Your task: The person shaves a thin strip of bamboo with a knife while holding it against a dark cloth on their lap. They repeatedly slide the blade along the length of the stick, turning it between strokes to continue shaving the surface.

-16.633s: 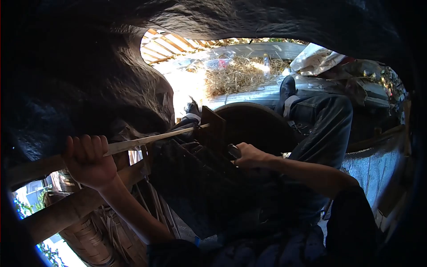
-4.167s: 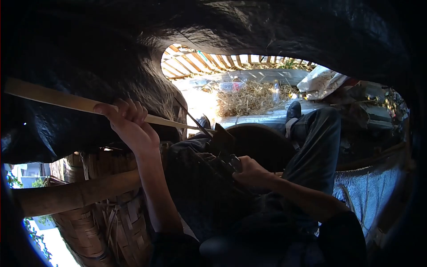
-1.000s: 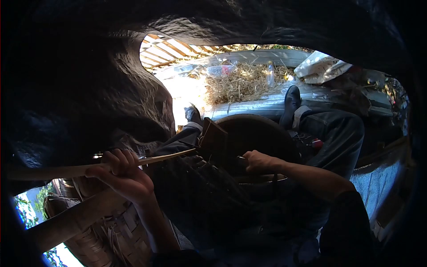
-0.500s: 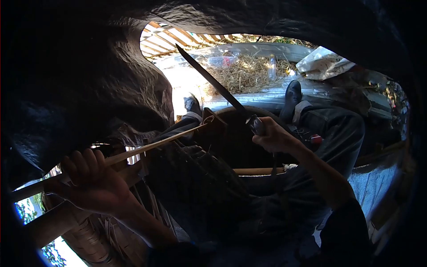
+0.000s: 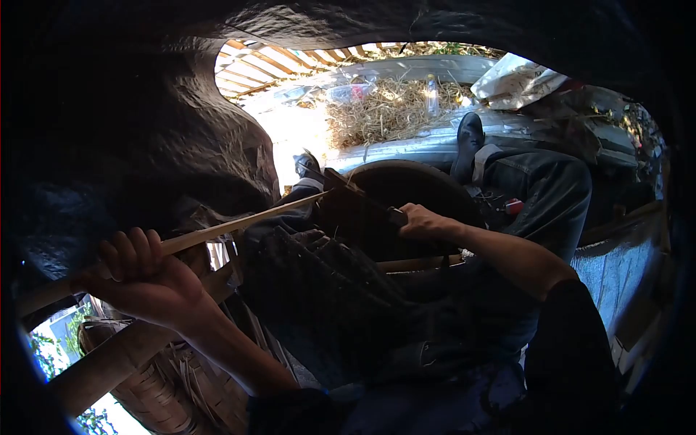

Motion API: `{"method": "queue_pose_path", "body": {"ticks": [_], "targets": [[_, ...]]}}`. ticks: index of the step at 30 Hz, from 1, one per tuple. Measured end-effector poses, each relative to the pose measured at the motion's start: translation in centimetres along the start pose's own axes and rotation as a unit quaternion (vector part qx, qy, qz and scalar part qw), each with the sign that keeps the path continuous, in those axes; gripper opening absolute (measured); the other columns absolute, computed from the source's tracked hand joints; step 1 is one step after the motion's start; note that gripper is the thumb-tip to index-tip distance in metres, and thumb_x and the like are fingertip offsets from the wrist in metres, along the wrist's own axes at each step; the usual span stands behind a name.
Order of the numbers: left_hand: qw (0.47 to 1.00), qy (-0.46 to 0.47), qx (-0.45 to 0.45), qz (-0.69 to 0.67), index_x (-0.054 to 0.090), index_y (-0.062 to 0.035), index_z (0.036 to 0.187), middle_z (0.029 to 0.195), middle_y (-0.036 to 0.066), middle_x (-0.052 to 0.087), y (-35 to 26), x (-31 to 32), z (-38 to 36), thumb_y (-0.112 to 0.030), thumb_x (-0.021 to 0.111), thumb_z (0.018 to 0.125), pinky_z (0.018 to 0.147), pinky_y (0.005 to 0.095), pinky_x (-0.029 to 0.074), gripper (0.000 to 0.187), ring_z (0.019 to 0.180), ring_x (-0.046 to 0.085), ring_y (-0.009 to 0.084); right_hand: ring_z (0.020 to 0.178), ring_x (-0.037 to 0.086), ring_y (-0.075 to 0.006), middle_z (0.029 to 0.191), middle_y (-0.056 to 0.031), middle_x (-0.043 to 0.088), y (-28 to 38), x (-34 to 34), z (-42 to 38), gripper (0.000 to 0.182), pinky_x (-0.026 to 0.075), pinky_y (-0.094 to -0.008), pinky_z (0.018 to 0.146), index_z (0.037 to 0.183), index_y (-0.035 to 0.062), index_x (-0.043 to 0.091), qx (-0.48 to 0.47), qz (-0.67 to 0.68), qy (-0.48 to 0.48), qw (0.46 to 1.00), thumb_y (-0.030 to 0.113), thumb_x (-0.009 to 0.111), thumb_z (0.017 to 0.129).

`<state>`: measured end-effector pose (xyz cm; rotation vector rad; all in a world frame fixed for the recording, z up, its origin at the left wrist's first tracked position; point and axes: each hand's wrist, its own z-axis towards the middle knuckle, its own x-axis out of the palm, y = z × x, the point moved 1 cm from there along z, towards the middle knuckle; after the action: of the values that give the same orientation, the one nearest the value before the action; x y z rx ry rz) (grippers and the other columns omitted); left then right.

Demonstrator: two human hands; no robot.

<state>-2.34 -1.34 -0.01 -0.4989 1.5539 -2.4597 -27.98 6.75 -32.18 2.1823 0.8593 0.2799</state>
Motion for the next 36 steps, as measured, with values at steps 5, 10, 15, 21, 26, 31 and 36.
{"method": "queue_pose_path", "body": {"ticks": [5,10,15,21,26,31,36], "targets": [[1.000,-0.007,-0.002,-0.010,0.020,-0.0176,0.057,0.053,-0.004,0.017,-0.3,-1.4,0.0,-0.046,0.030,0.099,0.044,0.0236,0.014,0.051,0.049,0.014,0.0076,0.060,0.055,-0.0115,0.065,-0.0030,0.055,2.9,-1.2,-1.2,0.016,0.044,-0.0283,0.055,0.086,0.0018,0.057,-0.107,0.021,0.043,0.993,0.008,0.060,0.071],[0.996,-0.085,0.015,0.037,0.019,-0.0174,0.057,0.054,-0.004,0.017,-0.3,-1.5,-0.2,-0.046,0.029,0.099,0.045,0.0239,0.014,0.051,0.050,0.014,0.0077,0.063,0.055,-0.0137,0.067,-0.0053,0.056,-1.8,1.9,1.4,0.016,0.044,-0.0303,0.056,0.085,0.0005,0.057,-0.053,0.026,0.047,0.997,0.009,0.059,0.071],[0.995,-0.091,-0.014,0.033,0.018,-0.0168,0.057,0.055,-0.003,0.015,-0.7,-1.1,-0.8,-0.048,0.027,0.098,0.046,0.0245,0.013,0.052,0.051,0.013,0.0081,0.062,0.055,-0.0132,0.067,-0.0056,0.057,-0.6,-0.1,2.0,0.016,0.044,-0.0309,0.056,0.083,-0.0005,0.057,-0.096,0.074,0.058,0.991,0.008,0.057,0.070],[0.988,-0.134,-0.004,0.078,0.017,-0.0163,0.058,0.056,-0.003,0.014,-0.8,-1.2,-0.2,-0.053,0.025,0.097,0.046,0.0253,0.012,0.054,0.052,0.012,0.0086,0.064,0.055,-0.0125,0.070,-0.0050,0.058,-2.6,1.4,2.7,0.017,0.045,-0.0304,0.058,0.086,-0.0004,0.057,-0.053,0.012,0.054,0.997,0.008,0.059,0.071],[0.992,0.071,-0.054,-0.085,0.019,-0.0160,0.059,0.057,-0.002,0.017,-0.7,-2.3,-0.2,-0.056,0.022,0.096,0.049,0.0257,0.015,0.055,0.054,0.014,0.0099,0.066,0.055,-0.0121,0.069,-0.0034,0.057,-2.0,-0.7,3.0,0.019,0.045,-0.0305,0.060,0.089,0.0005,0.059,-0.067,0.027,0.041,0.997,0.007,0.060,0.071],[0.996,0.038,-0.047,-0.062,0.020,-0.0162,0.058,0.057,-0.003,0.018,-0.8,-3.0,-0.2,-0.057,0.022,0.095,0.049,0.0259,0.016,0.055,0.054,0.014,0.0101,0.075,0.062,-0.0194,0.077,-0.0123,0.063,2.5,-0.8,0.8,0.020,0.048,-0.0334,0.066,0.092,-0.0006,0.059,-0.150,0.009,-0.026,0.988,0.010,0.059,0.074],[0.995,0.053,-0.040,-0.068,0.021,-0.0163,0.058,0.056,-0.003,0.017,-1.0,-3.2,-0.1,-0.055,0.024,0.096,0.048,0.0259,0.015,0.055,0.053,0.014,0.0100,0.073,0.061,-0.0212,0.078,-0.0136,0.064,-3.3,1.8,2.5,0.024,0.048,-0.0336,0.067,0.090,-0.0015,0.059,0.032,-0.039,0.040,0.998,0.012,0.061,0.071]]}}
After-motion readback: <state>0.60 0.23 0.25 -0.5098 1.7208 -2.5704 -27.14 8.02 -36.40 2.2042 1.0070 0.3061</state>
